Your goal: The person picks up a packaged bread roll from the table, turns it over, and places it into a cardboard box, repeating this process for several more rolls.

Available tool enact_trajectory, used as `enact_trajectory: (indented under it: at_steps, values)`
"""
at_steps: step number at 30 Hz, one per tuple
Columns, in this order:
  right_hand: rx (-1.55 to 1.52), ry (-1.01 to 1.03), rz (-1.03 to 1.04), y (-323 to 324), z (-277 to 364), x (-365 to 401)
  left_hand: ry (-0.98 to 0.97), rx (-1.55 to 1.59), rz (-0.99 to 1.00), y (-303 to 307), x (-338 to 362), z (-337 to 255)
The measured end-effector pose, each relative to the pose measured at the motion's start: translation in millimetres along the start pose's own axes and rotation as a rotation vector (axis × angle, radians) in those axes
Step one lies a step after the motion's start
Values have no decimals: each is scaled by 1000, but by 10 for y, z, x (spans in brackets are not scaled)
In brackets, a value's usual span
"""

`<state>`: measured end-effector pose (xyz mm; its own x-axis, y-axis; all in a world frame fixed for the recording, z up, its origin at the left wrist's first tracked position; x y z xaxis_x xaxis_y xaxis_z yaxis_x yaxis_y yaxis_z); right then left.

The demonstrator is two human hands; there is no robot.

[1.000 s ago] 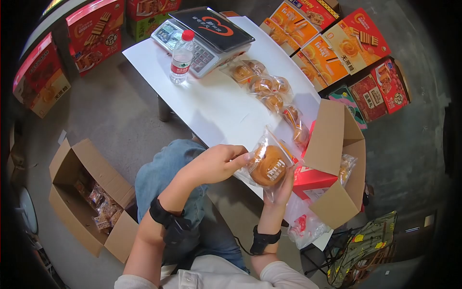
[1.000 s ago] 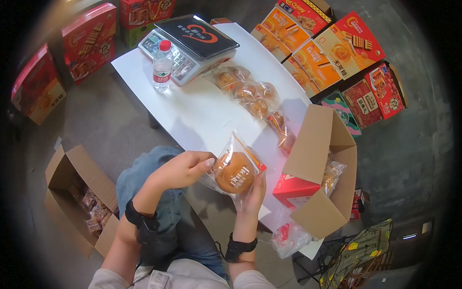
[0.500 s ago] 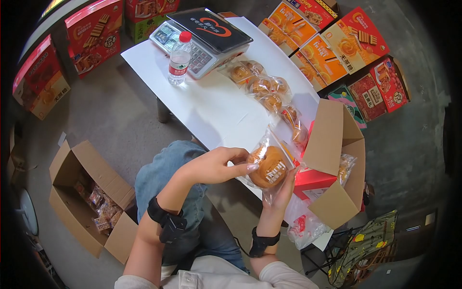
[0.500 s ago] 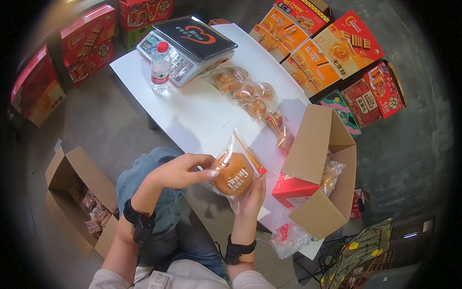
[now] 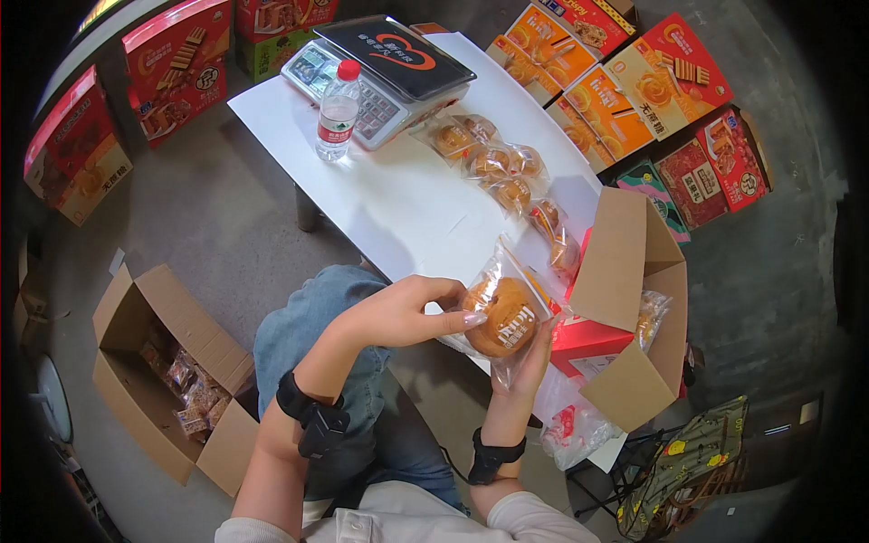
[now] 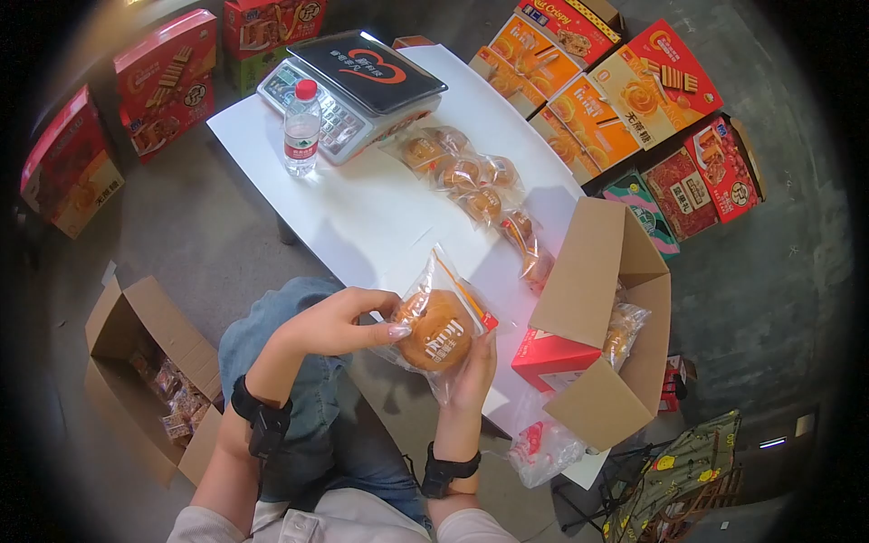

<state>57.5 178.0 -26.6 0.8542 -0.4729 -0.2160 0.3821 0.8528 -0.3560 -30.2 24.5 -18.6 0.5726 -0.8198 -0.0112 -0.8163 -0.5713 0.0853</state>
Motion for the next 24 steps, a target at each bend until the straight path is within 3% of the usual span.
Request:
enact_trajectory:
  at_steps: [24]
  values:
    - [-9,-8,11,-22,-28,4,-57,46,-25,31,13,52]
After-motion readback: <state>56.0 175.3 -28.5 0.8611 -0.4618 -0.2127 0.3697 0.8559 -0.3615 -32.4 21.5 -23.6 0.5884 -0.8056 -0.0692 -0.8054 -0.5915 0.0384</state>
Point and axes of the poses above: each hand's wrist, its own x-axis away from the middle knuckle, its own y-axis out of the back of the hand, z = x × y, the point moved 3 cm from there along -x, towards the middle knuckle, and after that the axes turned 5 degrees about y, right-handed, at the moved point
